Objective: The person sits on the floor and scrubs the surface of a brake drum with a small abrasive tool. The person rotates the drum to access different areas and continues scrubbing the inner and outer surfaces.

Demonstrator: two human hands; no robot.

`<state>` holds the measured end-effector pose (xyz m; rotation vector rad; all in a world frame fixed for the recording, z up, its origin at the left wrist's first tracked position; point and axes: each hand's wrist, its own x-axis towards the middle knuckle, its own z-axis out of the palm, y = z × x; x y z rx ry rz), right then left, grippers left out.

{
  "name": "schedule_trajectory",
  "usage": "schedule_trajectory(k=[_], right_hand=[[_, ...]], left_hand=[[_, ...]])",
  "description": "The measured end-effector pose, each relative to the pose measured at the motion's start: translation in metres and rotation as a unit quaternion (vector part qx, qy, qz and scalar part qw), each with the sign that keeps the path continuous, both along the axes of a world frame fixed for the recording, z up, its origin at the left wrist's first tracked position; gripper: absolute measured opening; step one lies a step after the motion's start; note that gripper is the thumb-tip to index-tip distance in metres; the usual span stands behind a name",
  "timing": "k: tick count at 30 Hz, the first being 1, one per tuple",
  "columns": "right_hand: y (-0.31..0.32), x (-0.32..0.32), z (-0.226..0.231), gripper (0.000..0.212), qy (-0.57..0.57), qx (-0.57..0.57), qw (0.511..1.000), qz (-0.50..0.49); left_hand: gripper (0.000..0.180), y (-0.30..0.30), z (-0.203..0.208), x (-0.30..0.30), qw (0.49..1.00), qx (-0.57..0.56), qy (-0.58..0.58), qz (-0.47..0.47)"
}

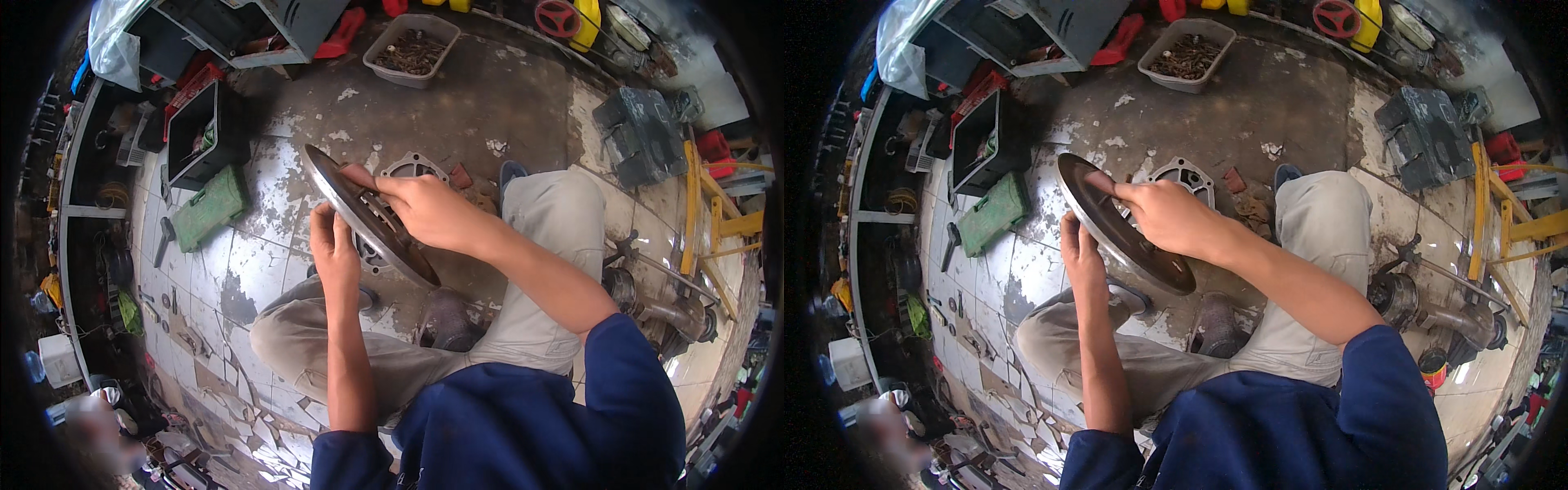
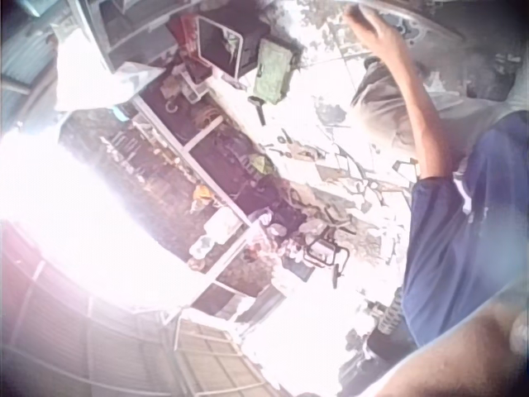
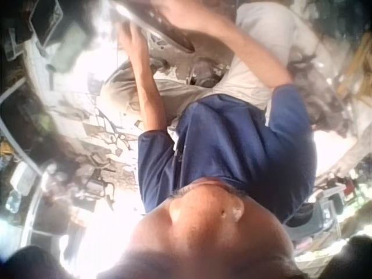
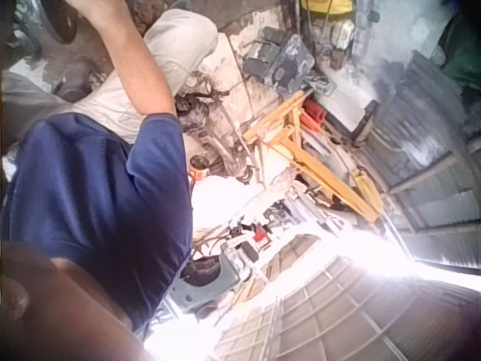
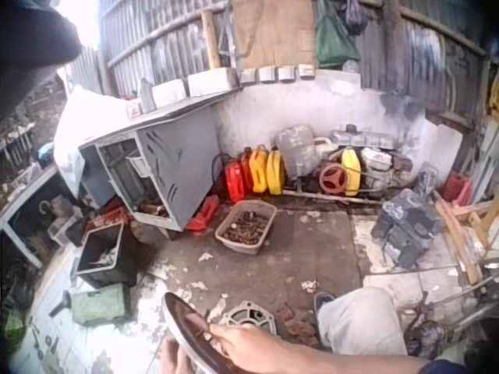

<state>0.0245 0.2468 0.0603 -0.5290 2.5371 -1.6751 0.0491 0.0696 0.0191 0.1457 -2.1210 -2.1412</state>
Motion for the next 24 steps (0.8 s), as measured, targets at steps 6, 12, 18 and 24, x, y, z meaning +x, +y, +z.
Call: schedule_trajectory(k=[6,12,18,24], right_hand=[[-0.005,0.003,0.009,0.031,0.118,-0.064,0.99,-0.037],[0.01,-0.002,0.006,0.05,0.064,0.043,0.996,-0.049],[0.008,-0.001,0.008,0.031,0.0,0.038,0.999,0.002],[0.008,0.0,0.01,0.028,0.056,0.027,0.997,-0.049]], left_hand=[[0.016,-0.002,0.004,0.001,0.999,-0.037,-0.004,-0.008],[0.015,0.002,0.002,-0.001,0.999,-0.048,0.023,-0.005],[0.012,0.003,0.0,-0.002,0.999,0.019,-0.003,-0.028],[0.013,0.006,0.004,-0.002,1.0,0.003,-0.005,-0.018]])
